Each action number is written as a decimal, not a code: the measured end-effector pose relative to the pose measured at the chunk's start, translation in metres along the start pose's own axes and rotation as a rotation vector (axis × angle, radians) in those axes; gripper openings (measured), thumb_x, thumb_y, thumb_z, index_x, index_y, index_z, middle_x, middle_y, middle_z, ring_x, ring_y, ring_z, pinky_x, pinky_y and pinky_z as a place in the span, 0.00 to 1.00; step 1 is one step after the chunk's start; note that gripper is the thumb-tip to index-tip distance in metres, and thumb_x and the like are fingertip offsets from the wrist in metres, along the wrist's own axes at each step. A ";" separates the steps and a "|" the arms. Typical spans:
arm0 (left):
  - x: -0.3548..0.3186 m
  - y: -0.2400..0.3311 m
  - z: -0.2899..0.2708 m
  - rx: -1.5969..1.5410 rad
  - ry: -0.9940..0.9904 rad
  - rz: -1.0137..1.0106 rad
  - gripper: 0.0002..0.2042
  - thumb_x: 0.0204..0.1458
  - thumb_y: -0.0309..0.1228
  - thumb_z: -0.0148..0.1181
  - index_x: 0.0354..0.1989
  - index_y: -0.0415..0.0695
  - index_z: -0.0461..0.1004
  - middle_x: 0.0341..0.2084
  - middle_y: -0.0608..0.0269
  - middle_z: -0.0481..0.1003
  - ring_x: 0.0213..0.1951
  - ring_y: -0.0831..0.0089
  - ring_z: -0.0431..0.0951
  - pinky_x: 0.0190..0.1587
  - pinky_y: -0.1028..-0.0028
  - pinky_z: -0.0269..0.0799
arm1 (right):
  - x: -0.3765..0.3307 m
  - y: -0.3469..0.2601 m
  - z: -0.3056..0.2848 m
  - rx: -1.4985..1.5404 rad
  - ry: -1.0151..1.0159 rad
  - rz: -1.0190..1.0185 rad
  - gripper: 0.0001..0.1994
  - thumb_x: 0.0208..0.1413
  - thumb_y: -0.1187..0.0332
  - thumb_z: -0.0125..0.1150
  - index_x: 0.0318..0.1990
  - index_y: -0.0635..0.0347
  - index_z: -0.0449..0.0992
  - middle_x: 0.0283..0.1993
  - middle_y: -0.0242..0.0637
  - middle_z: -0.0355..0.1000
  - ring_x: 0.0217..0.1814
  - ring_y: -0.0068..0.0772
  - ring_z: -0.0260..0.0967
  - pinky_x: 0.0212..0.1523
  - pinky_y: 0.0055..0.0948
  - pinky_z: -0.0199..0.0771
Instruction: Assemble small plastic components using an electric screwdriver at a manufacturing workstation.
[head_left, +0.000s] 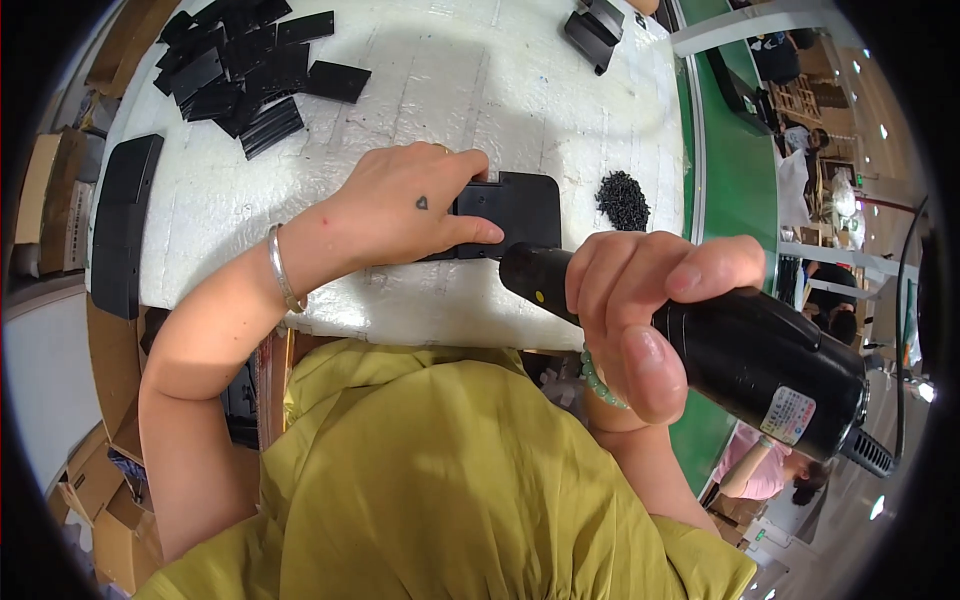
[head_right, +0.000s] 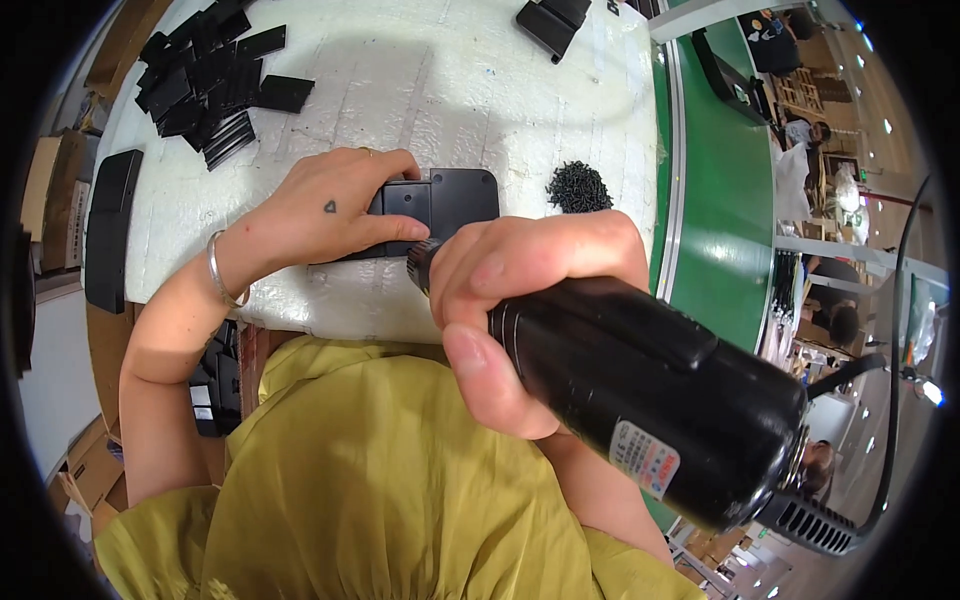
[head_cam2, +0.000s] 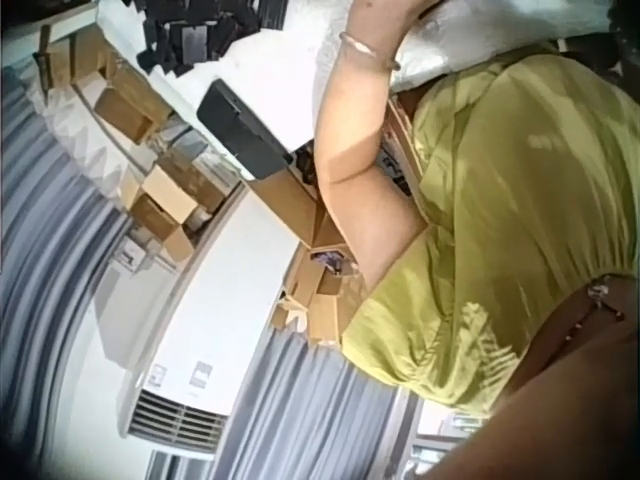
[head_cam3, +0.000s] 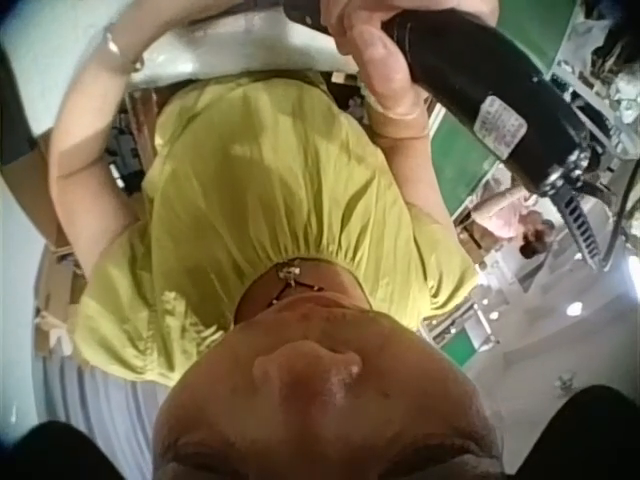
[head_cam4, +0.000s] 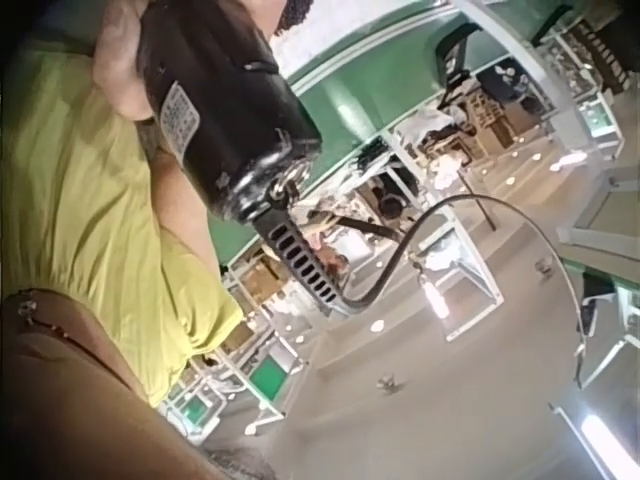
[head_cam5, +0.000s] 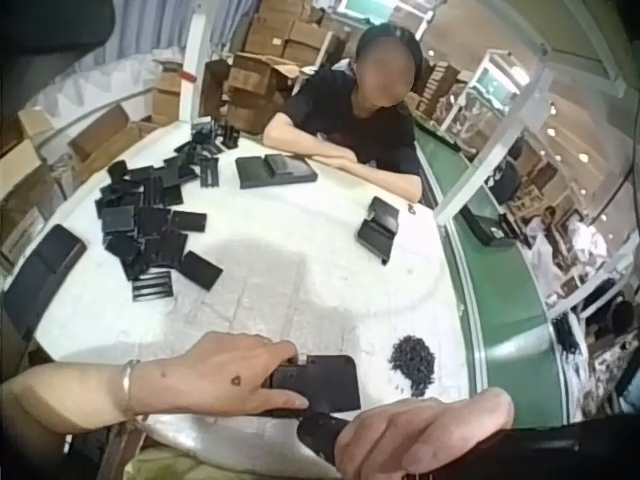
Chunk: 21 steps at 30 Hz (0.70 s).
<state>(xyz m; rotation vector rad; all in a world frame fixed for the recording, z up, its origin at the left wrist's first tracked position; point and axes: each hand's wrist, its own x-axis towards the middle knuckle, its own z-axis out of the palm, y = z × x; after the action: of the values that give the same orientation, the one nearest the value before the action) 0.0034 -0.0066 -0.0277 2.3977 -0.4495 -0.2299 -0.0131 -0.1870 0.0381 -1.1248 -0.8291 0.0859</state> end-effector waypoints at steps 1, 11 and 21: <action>0.000 0.001 -0.002 -0.010 -0.024 -0.008 0.23 0.45 0.49 0.59 0.40 0.41 0.70 0.30 0.52 0.75 0.38 0.55 0.74 0.40 0.61 0.68 | 0.002 -0.001 0.000 -0.001 -0.002 0.005 0.15 0.44 0.82 0.56 0.39 0.61 0.59 0.21 0.36 0.65 0.20 0.27 0.62 0.26 0.28 0.66; 0.000 -0.002 0.001 -0.048 -0.011 -0.008 0.22 0.44 0.46 0.60 0.38 0.40 0.70 0.30 0.52 0.75 0.38 0.55 0.74 0.39 0.61 0.68 | 0.012 0.002 0.008 -0.109 -0.106 0.062 0.15 0.40 0.84 0.58 0.34 0.62 0.60 0.18 0.36 0.64 0.16 0.30 0.62 0.23 0.28 0.66; 0.002 -0.004 0.003 -0.064 0.017 0.012 0.21 0.43 0.46 0.61 0.35 0.39 0.70 0.28 0.52 0.75 0.37 0.55 0.75 0.38 0.61 0.68 | 0.014 0.003 0.005 -0.099 -0.124 0.108 0.15 0.42 0.84 0.57 0.35 0.60 0.59 0.19 0.36 0.63 0.18 0.27 0.60 0.24 0.27 0.64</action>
<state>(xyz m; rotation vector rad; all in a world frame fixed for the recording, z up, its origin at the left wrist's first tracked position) 0.0052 -0.0065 -0.0328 2.3321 -0.4421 -0.2148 -0.0048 -0.1756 0.0440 -1.2677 -0.8901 0.2082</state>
